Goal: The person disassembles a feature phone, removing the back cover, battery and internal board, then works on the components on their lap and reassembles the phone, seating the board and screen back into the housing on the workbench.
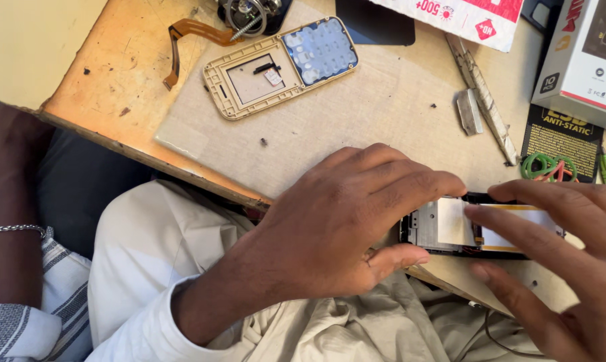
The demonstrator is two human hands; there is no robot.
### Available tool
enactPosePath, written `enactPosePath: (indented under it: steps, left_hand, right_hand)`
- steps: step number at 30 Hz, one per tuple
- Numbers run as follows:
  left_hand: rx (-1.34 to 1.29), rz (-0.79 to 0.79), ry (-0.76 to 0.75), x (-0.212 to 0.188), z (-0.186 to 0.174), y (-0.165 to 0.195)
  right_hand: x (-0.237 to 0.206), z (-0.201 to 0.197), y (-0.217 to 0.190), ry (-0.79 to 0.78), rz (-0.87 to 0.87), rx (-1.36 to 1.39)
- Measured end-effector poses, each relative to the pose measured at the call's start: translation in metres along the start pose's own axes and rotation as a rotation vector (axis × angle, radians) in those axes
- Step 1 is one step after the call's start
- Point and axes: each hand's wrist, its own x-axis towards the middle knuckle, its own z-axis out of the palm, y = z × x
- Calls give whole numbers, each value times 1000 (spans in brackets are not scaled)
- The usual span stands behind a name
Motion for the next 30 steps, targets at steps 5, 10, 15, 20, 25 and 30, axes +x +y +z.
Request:
enactPosePath:
  steps: [5, 10, 15, 20, 25, 30]
  left_hand:
    - [11, 8, 30, 1, 2, 0]
    - [-8, 14, 46, -1, 3, -1]
    - [-54, 33, 49, -2, -1, -4]
    - [-92, 55, 31, -4, -6, -6]
    - [-83, 31, 16, -5, -5, -6]
    - [-97, 32, 39, -4, -2, -7]
  right_hand:
    - [10, 4, -8, 10, -138, -79]
    - [13, 6, -16, 3, -130, -20]
    - [21, 3, -14, -11, -166, 70]
    - [22, -1, -13, -58, -147, 116]
    - [23, 0, -11, -115, -163, 119]
    - [23, -1, -14, -86, -160, 72]
